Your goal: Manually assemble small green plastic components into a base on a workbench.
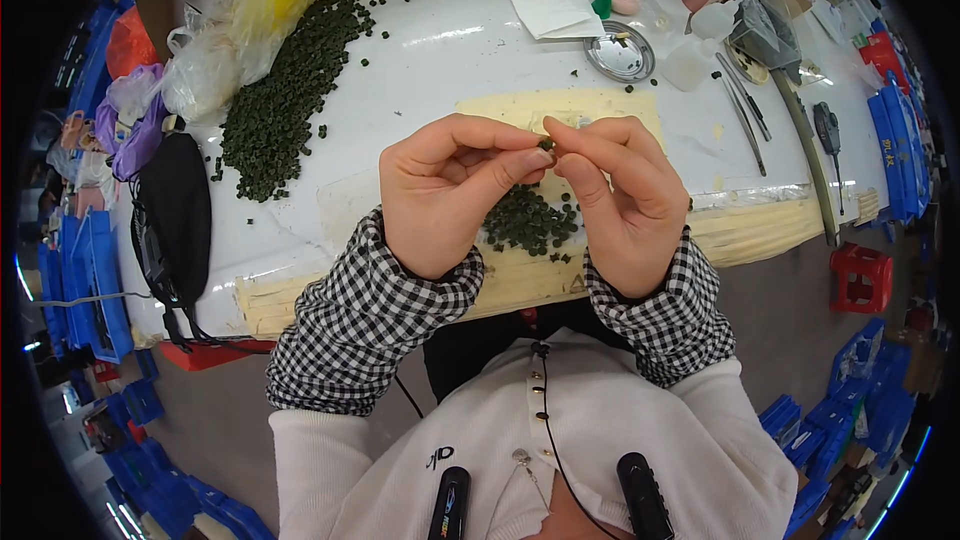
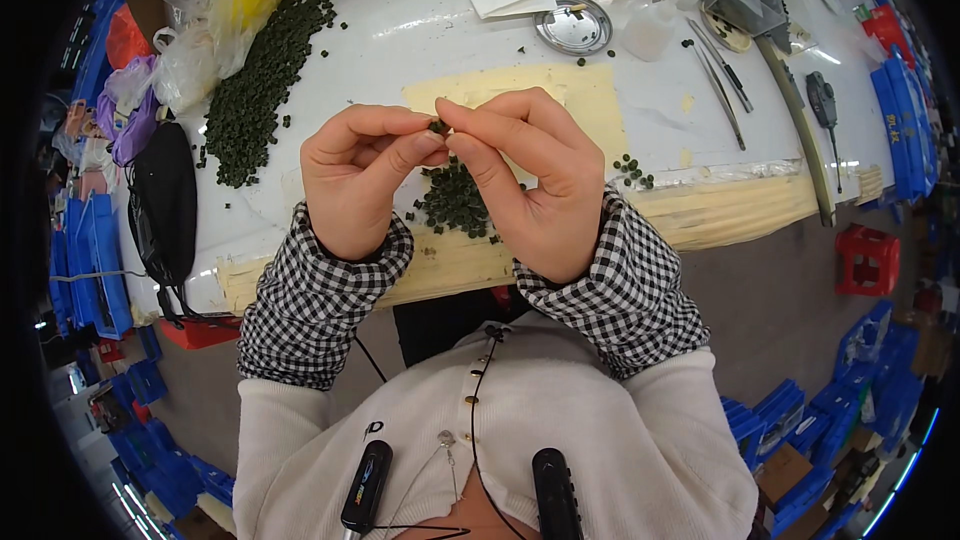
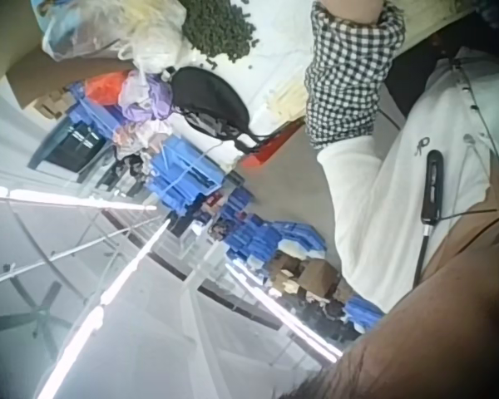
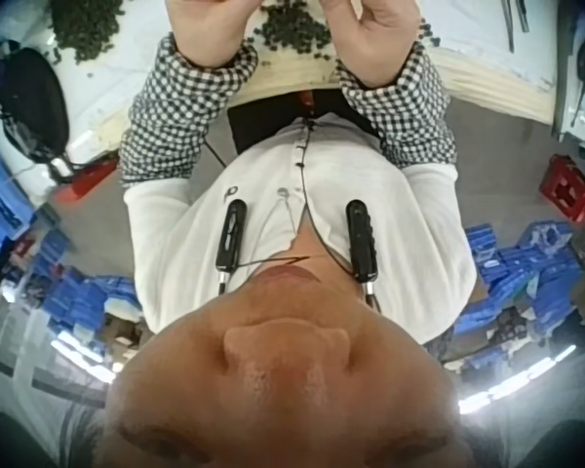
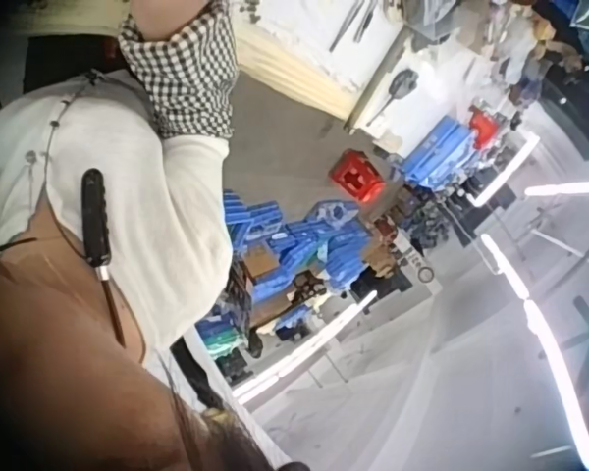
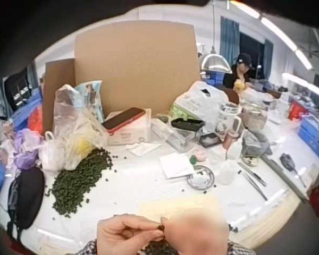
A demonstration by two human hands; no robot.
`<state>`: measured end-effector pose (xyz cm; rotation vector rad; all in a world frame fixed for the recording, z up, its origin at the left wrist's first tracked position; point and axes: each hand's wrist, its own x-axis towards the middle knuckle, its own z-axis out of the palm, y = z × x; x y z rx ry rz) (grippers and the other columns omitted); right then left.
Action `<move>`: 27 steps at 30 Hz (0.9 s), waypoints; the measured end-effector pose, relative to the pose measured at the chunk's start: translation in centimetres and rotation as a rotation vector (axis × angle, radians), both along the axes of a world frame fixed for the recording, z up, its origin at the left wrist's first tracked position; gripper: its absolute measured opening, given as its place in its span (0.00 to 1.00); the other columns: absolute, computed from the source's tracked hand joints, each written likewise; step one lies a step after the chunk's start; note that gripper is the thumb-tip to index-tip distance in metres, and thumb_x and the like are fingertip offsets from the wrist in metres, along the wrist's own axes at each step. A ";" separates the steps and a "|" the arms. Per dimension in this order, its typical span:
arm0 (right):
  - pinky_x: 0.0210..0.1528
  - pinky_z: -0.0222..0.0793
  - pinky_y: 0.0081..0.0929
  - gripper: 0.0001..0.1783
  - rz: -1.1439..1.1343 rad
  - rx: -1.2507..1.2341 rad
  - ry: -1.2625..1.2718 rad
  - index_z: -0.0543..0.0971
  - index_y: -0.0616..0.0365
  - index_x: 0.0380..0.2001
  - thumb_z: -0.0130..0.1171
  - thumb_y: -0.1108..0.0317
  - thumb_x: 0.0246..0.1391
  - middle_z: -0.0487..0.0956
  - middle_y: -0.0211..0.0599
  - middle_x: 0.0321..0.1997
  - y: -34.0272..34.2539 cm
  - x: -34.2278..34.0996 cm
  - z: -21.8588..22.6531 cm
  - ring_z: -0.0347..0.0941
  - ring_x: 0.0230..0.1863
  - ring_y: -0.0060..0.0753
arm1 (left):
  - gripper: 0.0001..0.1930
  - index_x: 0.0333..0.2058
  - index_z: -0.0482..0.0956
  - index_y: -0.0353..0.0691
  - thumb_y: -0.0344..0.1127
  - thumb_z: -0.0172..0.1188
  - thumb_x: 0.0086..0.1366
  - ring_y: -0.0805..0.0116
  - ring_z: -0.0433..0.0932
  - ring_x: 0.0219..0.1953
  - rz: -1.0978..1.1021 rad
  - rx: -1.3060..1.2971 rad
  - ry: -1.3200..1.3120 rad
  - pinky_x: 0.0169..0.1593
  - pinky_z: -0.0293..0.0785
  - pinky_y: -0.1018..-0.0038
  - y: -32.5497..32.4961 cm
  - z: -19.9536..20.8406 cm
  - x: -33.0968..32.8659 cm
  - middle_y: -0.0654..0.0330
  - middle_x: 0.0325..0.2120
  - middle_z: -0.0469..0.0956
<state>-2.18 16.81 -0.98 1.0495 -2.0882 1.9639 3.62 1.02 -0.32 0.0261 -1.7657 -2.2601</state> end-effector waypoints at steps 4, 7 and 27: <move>0.39 0.71 0.20 0.13 0.014 0.010 0.037 0.80 0.63 0.45 0.58 0.79 0.54 0.77 0.38 0.35 0.2 0.0 0.0 0.75 0.35 0.27 | 0.07 0.38 0.78 0.27 0.18 0.60 0.59 0.69 0.81 0.37 0.036 -0.031 0.050 0.44 0.79 0.78 -0.1 -0.2 -0.1 0.53 0.33 0.81; 0.38 0.71 0.20 0.14 0.024 -0.002 0.057 0.80 0.64 0.46 0.59 0.79 0.54 0.77 0.39 0.35 0.2 0.1 -0.3 0.75 0.36 0.28 | 0.08 0.38 0.79 0.27 0.18 0.60 0.59 0.70 0.80 0.38 0.040 -0.094 0.110 0.44 0.78 0.78 -0.1 -0.5 -0.1 0.54 0.34 0.81; 0.33 0.70 0.17 0.17 0.058 0.086 0.164 0.79 0.64 0.47 0.60 0.82 0.51 0.76 0.38 0.36 0.6 -0.1 0.1 0.74 0.33 0.25 | 0.08 0.38 0.80 0.29 0.18 0.60 0.59 0.71 0.79 0.37 0.041 -0.218 0.140 0.41 0.76 0.80 -0.4 -1.0 -0.3 0.53 0.35 0.80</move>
